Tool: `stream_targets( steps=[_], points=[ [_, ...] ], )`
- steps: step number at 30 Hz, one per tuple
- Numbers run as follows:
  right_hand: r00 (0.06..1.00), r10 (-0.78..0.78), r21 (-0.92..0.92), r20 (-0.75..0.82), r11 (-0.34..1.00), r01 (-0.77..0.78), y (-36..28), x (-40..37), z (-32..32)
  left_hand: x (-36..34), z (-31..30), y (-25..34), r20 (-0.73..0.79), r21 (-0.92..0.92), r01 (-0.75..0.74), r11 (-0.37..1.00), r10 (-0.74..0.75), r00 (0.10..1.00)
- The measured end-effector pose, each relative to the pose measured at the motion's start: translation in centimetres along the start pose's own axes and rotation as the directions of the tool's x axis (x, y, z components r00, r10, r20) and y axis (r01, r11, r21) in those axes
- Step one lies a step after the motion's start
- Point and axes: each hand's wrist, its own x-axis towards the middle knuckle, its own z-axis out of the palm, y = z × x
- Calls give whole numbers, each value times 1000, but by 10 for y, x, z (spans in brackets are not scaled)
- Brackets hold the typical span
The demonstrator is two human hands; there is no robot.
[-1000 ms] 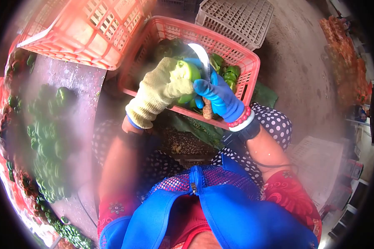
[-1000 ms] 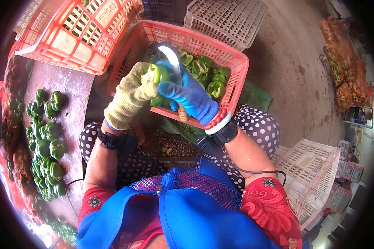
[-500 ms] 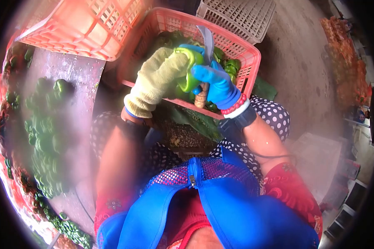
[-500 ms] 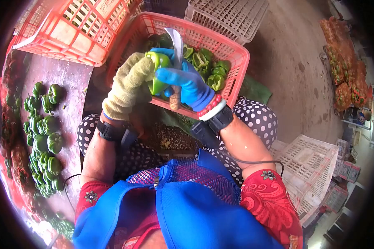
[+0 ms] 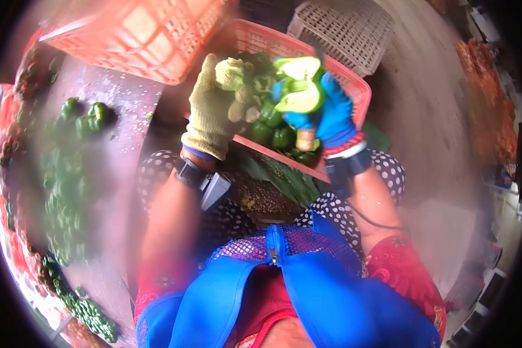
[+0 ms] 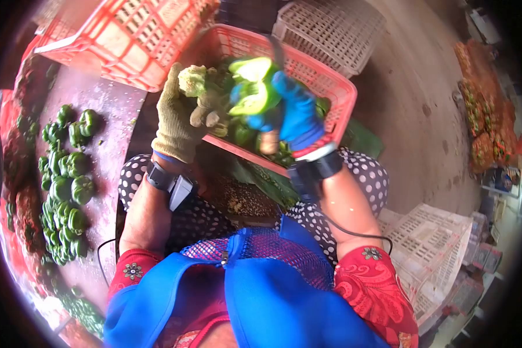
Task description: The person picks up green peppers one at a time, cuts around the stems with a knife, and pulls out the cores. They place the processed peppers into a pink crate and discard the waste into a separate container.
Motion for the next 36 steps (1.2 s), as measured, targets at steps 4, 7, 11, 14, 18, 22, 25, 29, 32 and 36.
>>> stream_targets(
  steps=[4, 7, 11, 14, 18, 22, 25, 29, 32, 36],
  points=[
    [921, -188, -924, -341, 244, -293, -26, 1, -34, -50, -6, 62, 323, 216, 85, 973, -153, 934],
    [868, -288, -876, -404, 395, -277, 4, 0, -71, -125, -60, 118, 44, 786, -265, 559, 377, 925],
    [899, 145, -337, -413, 893, -299, -20, 10, -66, -226, -37, 192, -394, 869, 374, -323, 5, 919],
    [989, 137, 322, 62, 935, -149, -43, 18, -113, -203, -45, 195, -660, 650, 726, -224, 308, 686],
    [951, 163, 254, -263, 962, -95, -6, 6, -69, -114, -139, 229, -203, 690, 620, -373, 723, 660],
    [941, 285, 308, -183, 926, -220, 32, 11, -47, -43, -193, 229, -77, 413, 707, -574, 752, 655],
    [953, 261, 187, -154, 955, -232, 29, 14, -36, -26, -194, 247, -165, 552, 684, -477, 741, 650],
    [959, 133, -143, -248, 975, -172, 36, 13, -10, -36, -182, 242, -202, 829, 506, -239, 716, 668],
    [956, 24, -573, -293, 796, -196, 46, 5, -1, -49, -179, 219, -276, 879, 36, 476, 445, 852],
    [972, 5, -642, -234, 751, -158, 56, 0, 21, -77, -77, 160, 83, 686, -164, 709, 147, 986]
  ],
)
